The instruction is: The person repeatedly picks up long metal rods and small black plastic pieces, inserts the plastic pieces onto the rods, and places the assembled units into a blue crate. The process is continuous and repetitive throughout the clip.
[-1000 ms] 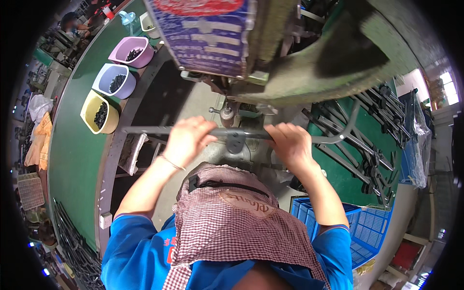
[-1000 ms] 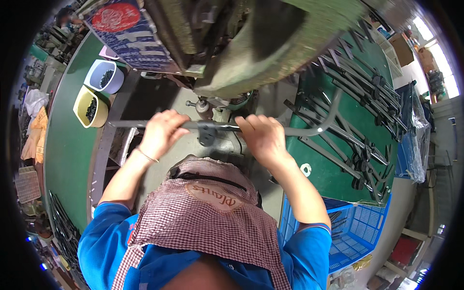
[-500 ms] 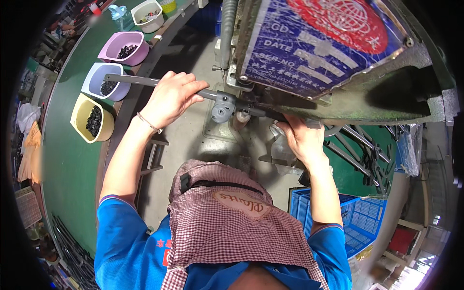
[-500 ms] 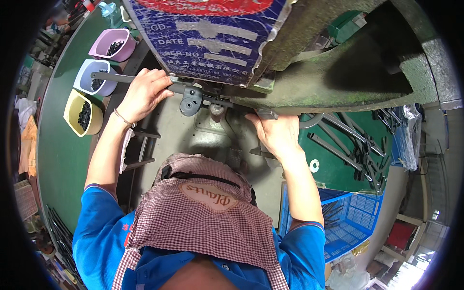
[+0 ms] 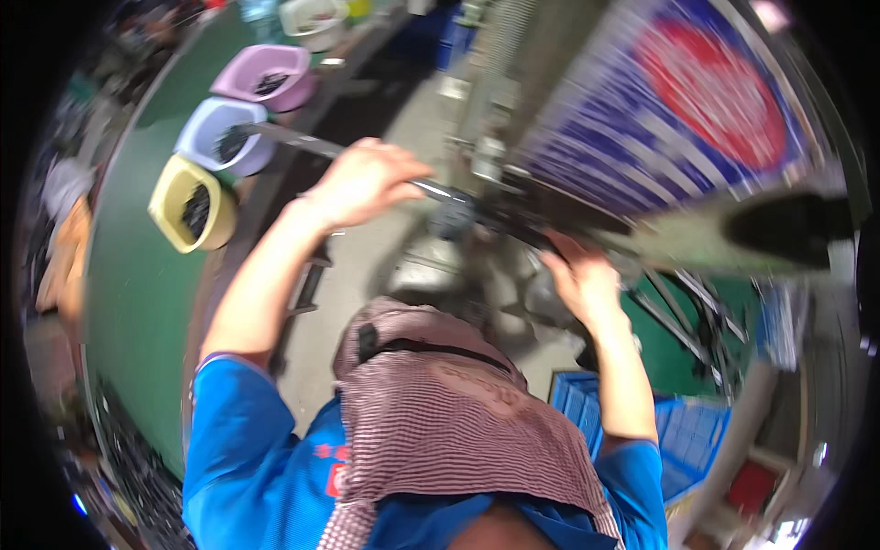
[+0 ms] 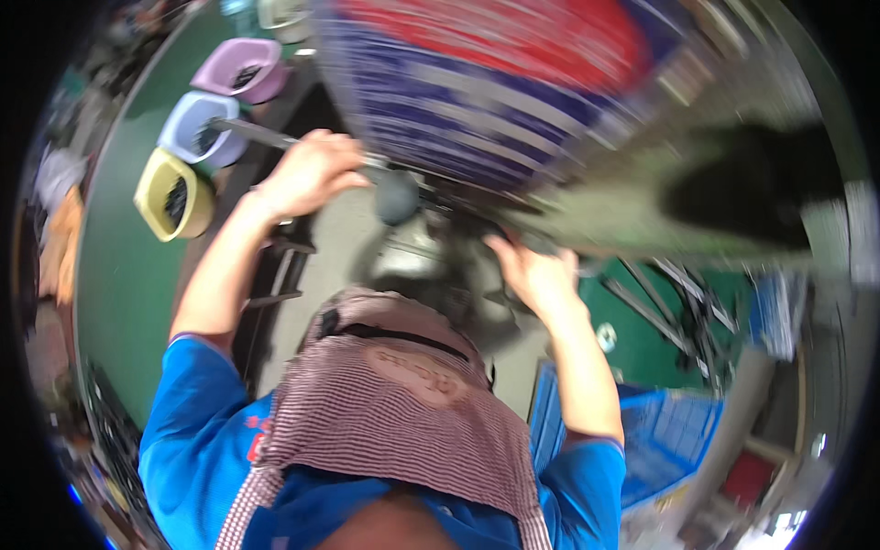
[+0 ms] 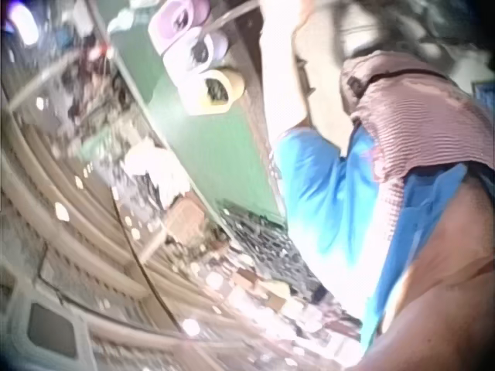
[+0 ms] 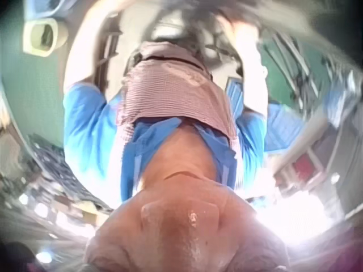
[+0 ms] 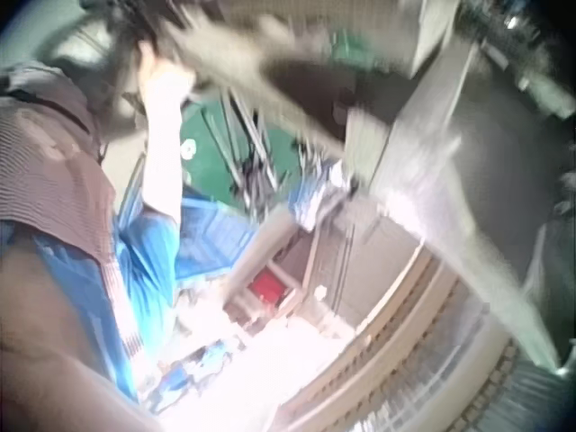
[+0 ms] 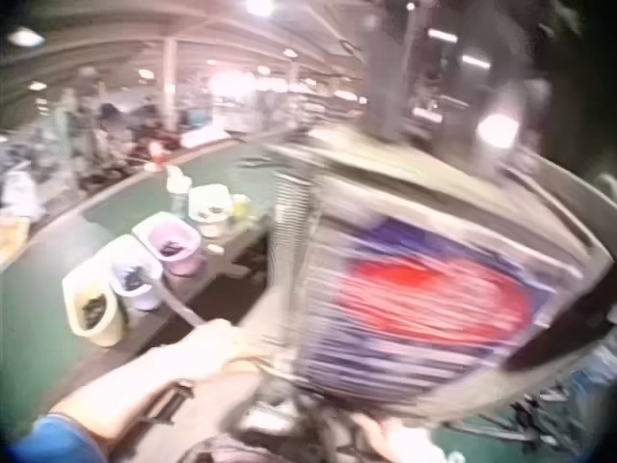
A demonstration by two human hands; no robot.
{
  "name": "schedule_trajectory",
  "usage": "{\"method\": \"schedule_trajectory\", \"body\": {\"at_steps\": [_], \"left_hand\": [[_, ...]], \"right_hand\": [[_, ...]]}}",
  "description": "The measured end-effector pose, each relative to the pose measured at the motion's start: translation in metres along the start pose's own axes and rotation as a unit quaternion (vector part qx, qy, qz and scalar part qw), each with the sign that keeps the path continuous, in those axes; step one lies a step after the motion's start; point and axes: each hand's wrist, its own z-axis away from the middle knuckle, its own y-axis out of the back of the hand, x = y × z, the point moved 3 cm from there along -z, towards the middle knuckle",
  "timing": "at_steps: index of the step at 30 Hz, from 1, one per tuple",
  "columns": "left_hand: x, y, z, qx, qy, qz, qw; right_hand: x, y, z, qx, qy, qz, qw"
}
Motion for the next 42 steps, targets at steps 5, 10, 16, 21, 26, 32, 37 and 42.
{"method": "schedule_trajectory", "body": {"at_steps": [5,10,16,21,26,32,37,42], "left_hand": [[-0.011,0.029,0.034,0.230,0.007,0.070,0.971],[-0.166,0.062,0.199,0.274,0.506,-0.065,0.815],[-0.270,0.011,0.279,-0.055,0.688,-0.005,0.724],[-0.264,-0.008,0.256,0.000,0.668,0.030,0.744],[-0.295,-0.019,0.286,0.085,0.637,0.028,0.766],[-0.327,-0.021,0.308,0.433,0.614,0.501,0.429],[-0.336,-0.008,0.329,0.502,0.505,0.600,0.364],[-0.345,0.002,0.332,0.589,0.408,0.645,0.265]], "right_hand": [[-0.013,0.019,0.004,0.016,0.013,-0.036,0.999],[-0.018,0.021,0.003,-0.010,-0.008,-0.045,0.999],[-0.020,0.023,0.002,-0.030,-0.045,-0.041,0.998],[-0.017,0.019,0.006,0.023,-0.015,-0.017,0.999],[-0.031,0.022,0.006,-0.005,-0.068,-0.028,0.997],[-0.033,0.026,0.012,0.008,-0.069,-0.008,0.998],[-0.033,0.026,0.004,0.000,-0.063,-0.007,0.998],[-0.029,0.027,0.005,0.022,-0.039,-0.002,0.999]]}}
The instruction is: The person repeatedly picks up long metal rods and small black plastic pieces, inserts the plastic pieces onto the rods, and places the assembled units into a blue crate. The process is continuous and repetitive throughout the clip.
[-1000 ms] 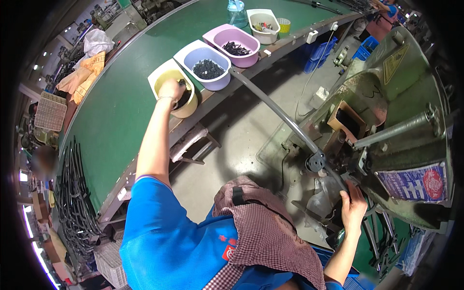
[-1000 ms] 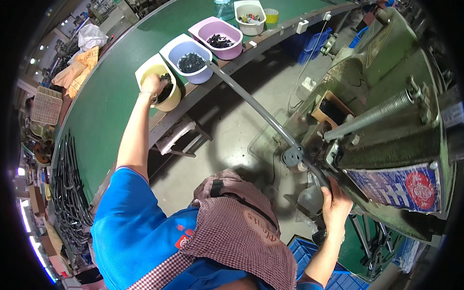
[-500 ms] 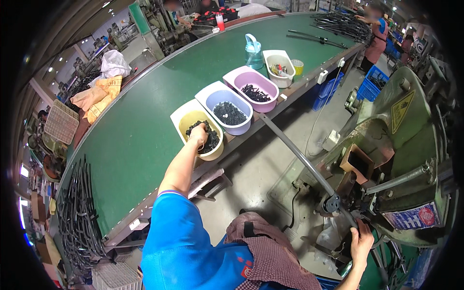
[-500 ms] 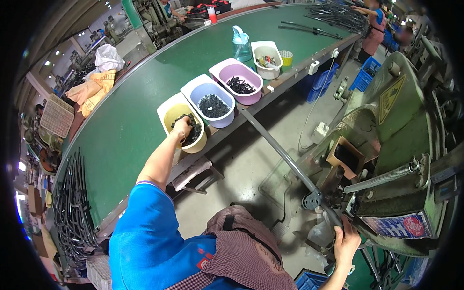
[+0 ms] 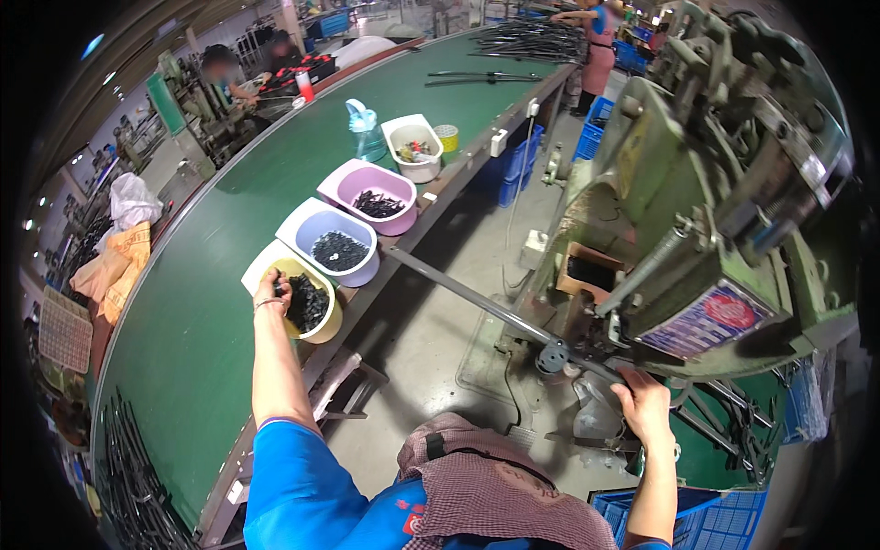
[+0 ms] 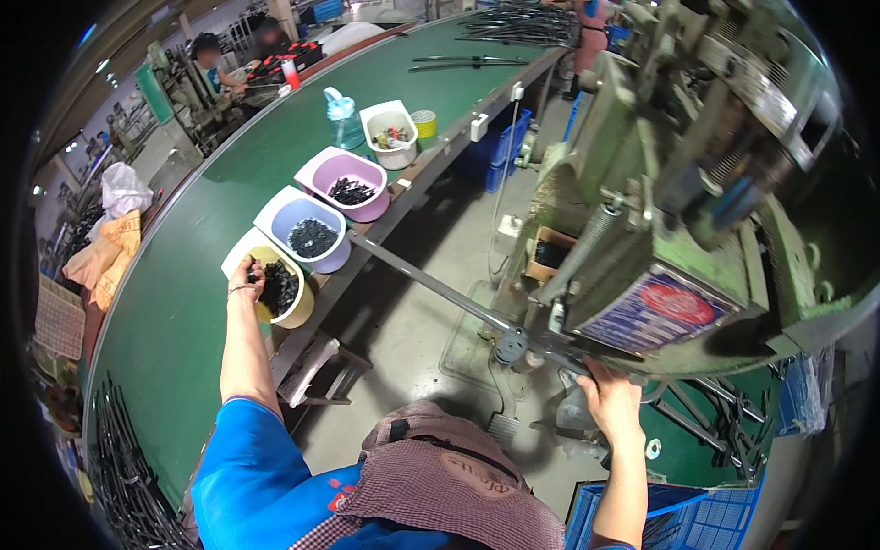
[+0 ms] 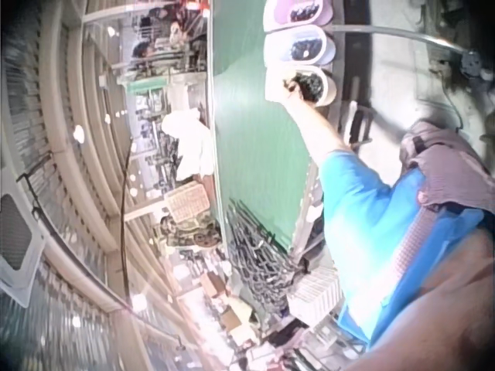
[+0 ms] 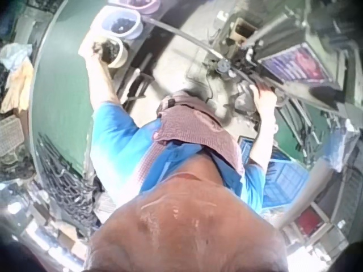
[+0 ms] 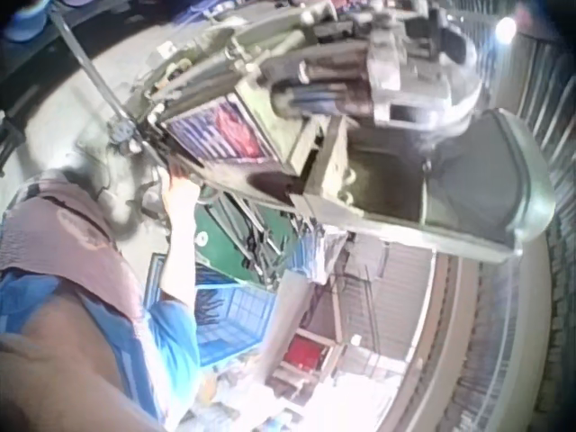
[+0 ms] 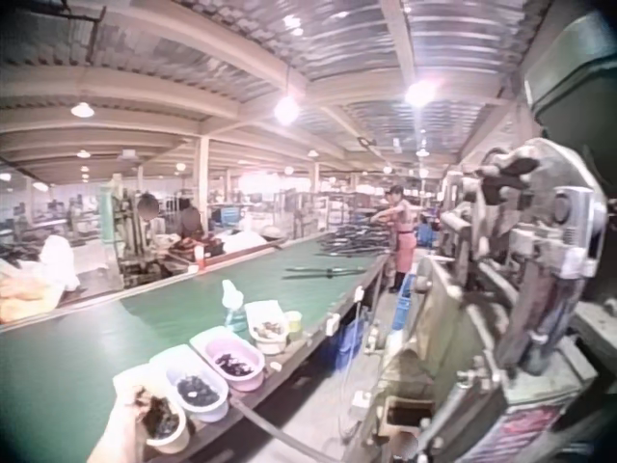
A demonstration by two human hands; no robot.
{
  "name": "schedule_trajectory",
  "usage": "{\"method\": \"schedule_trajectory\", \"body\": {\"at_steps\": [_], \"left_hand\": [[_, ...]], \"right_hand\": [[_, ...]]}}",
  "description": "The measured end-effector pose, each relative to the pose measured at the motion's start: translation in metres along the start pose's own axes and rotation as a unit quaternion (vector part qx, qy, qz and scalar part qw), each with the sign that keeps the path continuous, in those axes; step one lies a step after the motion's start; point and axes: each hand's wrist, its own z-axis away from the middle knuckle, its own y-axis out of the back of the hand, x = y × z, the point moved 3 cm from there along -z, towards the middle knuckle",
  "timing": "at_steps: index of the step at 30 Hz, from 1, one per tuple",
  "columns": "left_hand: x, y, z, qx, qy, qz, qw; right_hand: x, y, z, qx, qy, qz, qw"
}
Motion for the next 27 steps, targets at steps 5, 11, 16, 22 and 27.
{"method": "schedule_trajectory", "body": {"at_steps": [5,11,16,22,27], "left_hand": [[-0.034,-0.083,0.104,-0.235,0.034,0.054,0.970],[-0.171,-0.150,0.332,-0.491,0.267,-0.092,0.824],[-0.227,-0.156,0.394,-0.542,0.303,-0.113,0.776],[-0.252,-0.151,0.428,-0.521,0.276,-0.223,0.776],[-0.250,-0.146,0.435,-0.464,0.412,-0.109,0.776]], "right_hand": [[0.000,0.003,0.004,0.089,0.065,0.064,0.992],[-0.079,0.006,0.014,0.135,0.111,-0.257,0.951],[-0.109,-0.016,0.002,0.089,0.073,-0.447,0.887],[-0.088,-0.051,0.000,0.045,0.091,-0.559,0.823],[-0.075,-0.059,0.012,-0.017,0.005,-0.775,0.632]]}}
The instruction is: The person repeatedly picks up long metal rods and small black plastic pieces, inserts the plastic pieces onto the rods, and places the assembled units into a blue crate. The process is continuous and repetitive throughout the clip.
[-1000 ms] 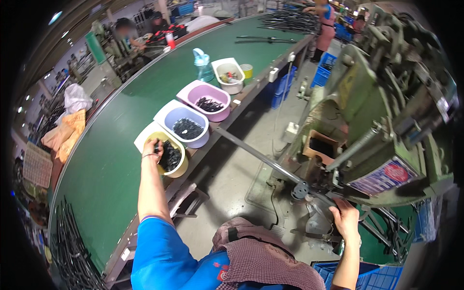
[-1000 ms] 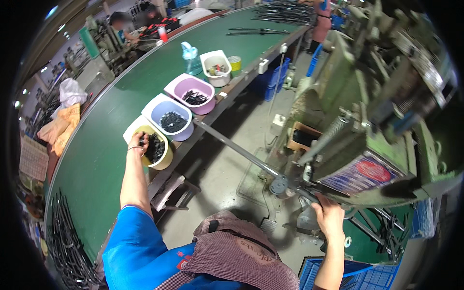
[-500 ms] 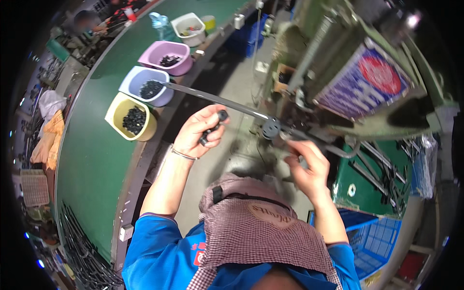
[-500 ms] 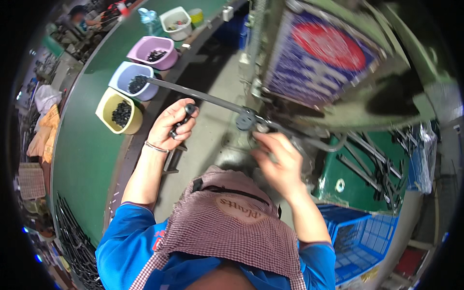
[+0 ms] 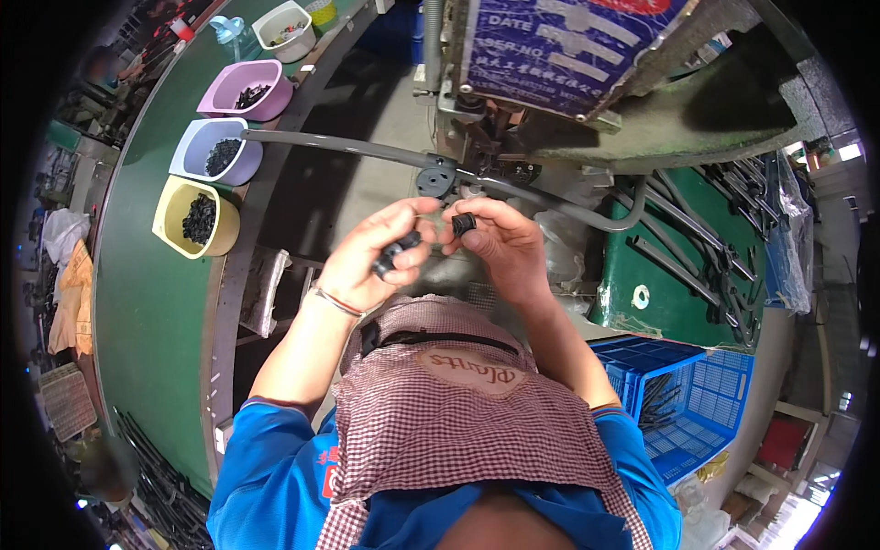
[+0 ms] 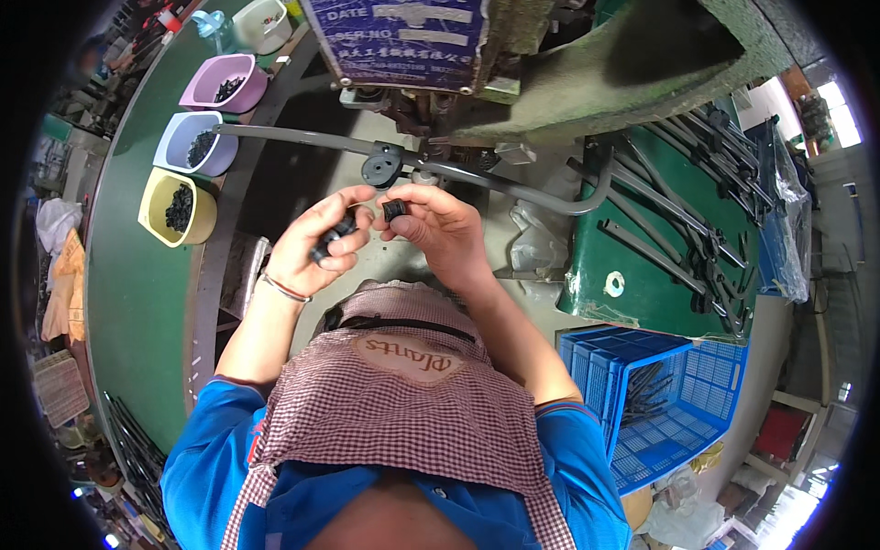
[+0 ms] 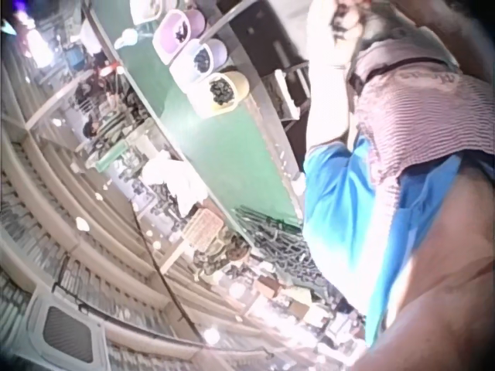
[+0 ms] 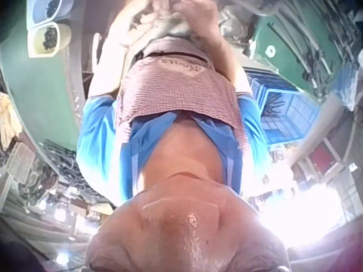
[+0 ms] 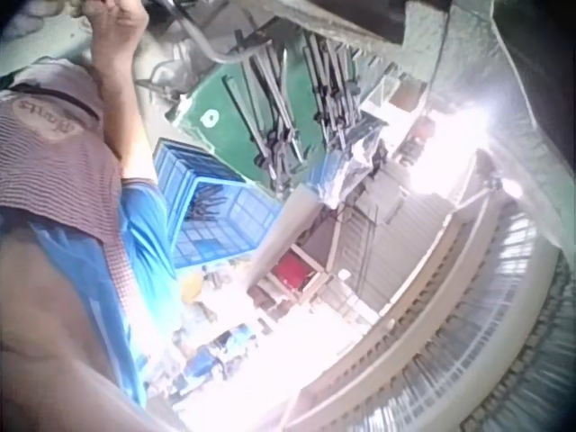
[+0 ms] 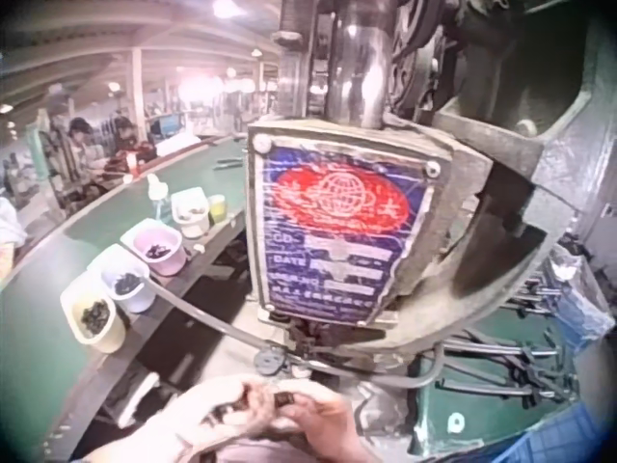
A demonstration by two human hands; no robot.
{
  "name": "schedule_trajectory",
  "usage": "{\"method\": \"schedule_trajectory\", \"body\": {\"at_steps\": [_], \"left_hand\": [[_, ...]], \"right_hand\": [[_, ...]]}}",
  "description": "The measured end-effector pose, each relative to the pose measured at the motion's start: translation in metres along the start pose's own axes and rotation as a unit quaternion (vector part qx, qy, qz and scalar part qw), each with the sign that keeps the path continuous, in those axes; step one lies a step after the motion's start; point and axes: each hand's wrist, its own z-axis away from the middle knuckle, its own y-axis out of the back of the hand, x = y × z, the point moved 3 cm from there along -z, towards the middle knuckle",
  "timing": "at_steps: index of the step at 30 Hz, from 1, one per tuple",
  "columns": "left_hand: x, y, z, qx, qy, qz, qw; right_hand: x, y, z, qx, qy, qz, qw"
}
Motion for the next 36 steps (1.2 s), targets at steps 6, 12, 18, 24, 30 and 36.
{"method": "schedule_trajectory", "body": {"at_steps": [6,12,18,24,30,36], "left_hand": [[0.020,0.033,0.012,0.092,0.014,0.079,0.993],[0.096,0.042,-0.007,0.233,-0.196,-0.361,0.881],[0.129,0.030,-0.018,0.256,-0.146,-0.860,0.417],[0.132,0.065,-0.026,0.250,-0.126,-0.824,0.493],[0.115,0.073,-0.014,0.265,-0.096,-0.553,0.784],[0.105,0.081,-0.008,0.240,-0.127,-0.498,0.824]], "right_hand": [[-0.044,0.015,0.001,0.131,0.156,0.463,0.863],[-0.042,0.020,-0.033,0.113,0.216,0.622,0.744],[-0.028,0.030,-0.049,0.062,0.125,0.679,0.721],[-0.024,0.034,-0.049,0.050,0.090,0.688,0.719],[-0.017,0.040,-0.049,0.066,0.154,0.754,0.635],[-0.030,0.023,-0.047,0.085,0.097,0.679,0.722]]}}
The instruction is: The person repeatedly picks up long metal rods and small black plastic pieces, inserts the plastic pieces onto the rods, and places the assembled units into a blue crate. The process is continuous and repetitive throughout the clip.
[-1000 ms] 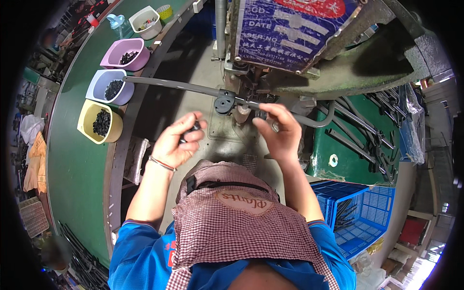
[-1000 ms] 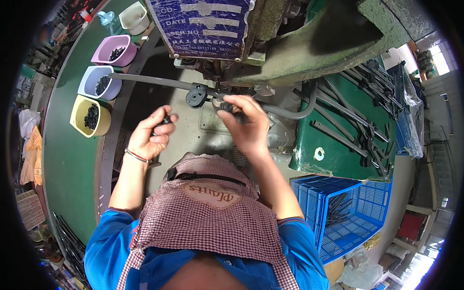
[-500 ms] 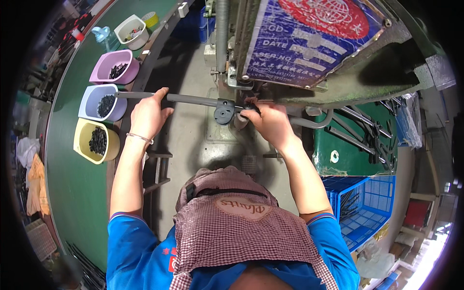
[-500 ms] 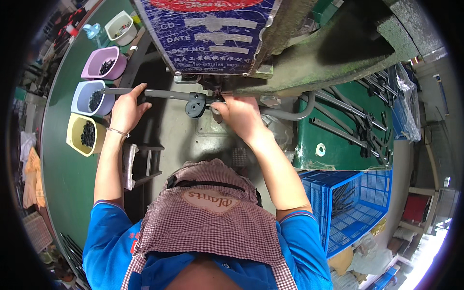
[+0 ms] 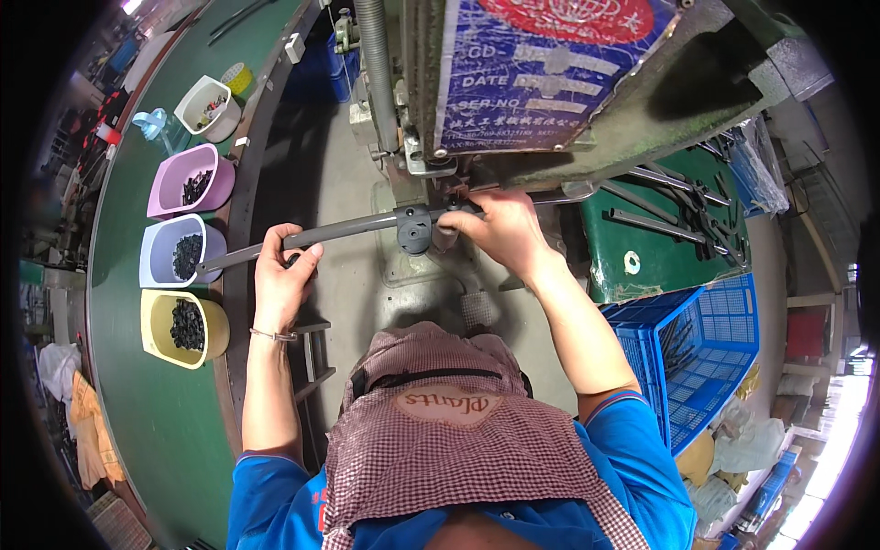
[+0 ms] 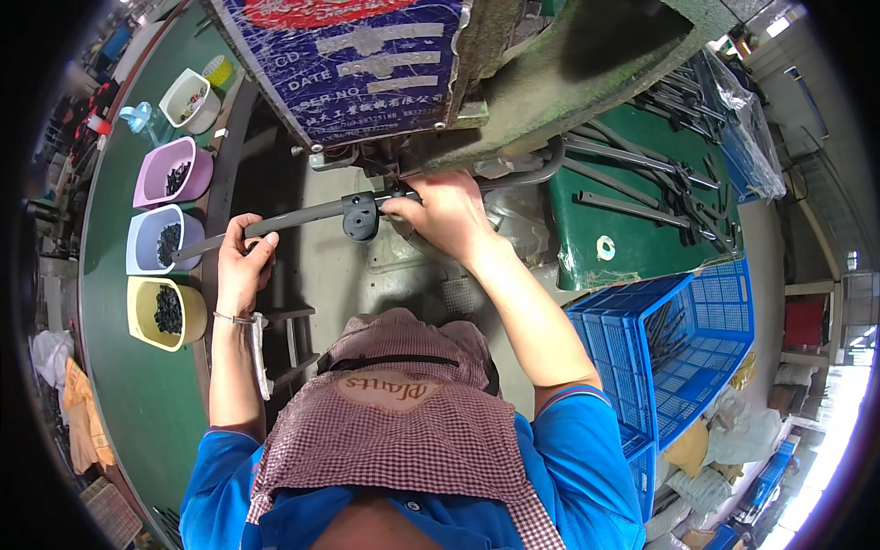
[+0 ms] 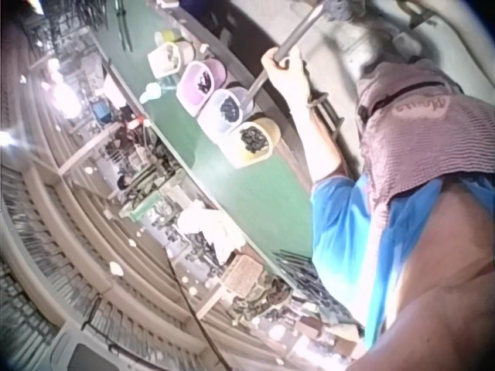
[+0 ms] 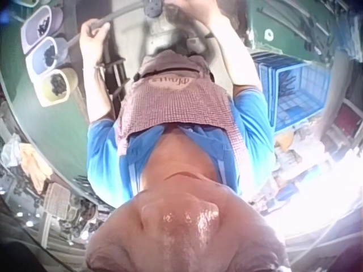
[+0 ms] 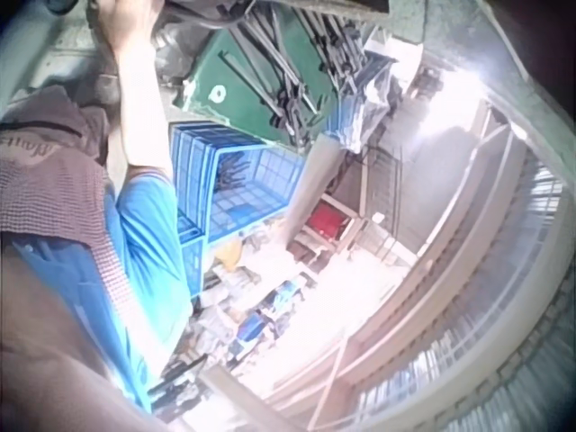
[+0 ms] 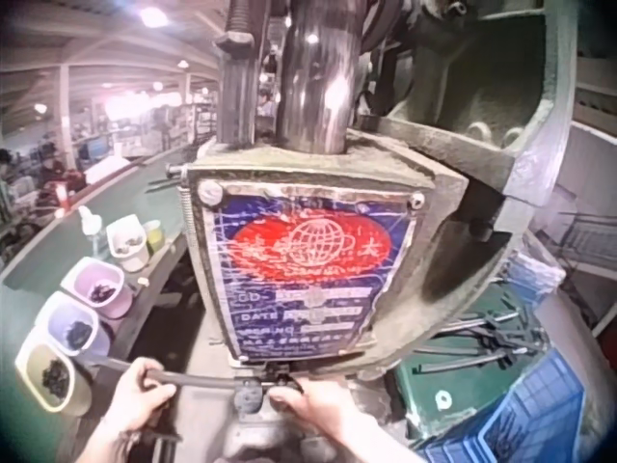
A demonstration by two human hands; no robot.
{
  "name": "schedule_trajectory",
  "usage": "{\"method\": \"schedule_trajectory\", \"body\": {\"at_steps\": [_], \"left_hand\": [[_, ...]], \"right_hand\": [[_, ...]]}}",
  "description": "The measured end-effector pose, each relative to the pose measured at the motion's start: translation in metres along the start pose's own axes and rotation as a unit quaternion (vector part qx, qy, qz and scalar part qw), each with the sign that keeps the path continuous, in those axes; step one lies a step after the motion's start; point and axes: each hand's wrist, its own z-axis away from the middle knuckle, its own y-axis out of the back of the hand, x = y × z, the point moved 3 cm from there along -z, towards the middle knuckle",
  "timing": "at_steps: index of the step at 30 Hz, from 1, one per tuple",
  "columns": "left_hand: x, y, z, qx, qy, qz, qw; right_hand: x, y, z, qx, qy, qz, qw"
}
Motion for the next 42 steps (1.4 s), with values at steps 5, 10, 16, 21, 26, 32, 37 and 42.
{"method": "schedule_trajectory", "body": {"at_steps": [5,10,16,21,26,32,37,42], "left_hand": [[-0.008,0.001,-0.008,-0.007,-0.028,-0.019,0.999],[0.000,0.000,-0.008,0.007,-0.028,-0.021,0.999],[0.003,-0.002,-0.009,0.019,-0.026,-0.017,0.999],[0.004,-0.004,-0.010,0.025,-0.015,-0.008,1.000],[0.001,-0.002,-0.010,0.033,-0.009,0.009,0.999],[0.008,-0.004,-0.008,0.029,-0.003,0.012,0.999],[0.010,-0.004,-0.007,0.022,0.004,0.017,1.000],[0.009,-0.004,-0.008,0.015,0.006,0.020,1.000]], "right_hand": [[0.005,0.000,-0.005,-0.094,-0.086,-0.030,0.991],[0.015,0.003,-0.005,-0.074,-0.026,-0.042,0.996],[0.039,0.032,0.022,-0.011,0.008,0.108,0.994],[0.054,0.044,0.028,-0.033,0.018,0.134,0.990],[0.050,0.044,0.028,-0.033,0.013,0.134,0.990],[0.046,0.049,0.027,-0.046,-0.001,0.107,0.993],[0.051,0.048,0.027,-0.038,0.017,0.116,0.992],[0.050,0.050,0.025,-0.040,0.024,0.118,0.992]]}}
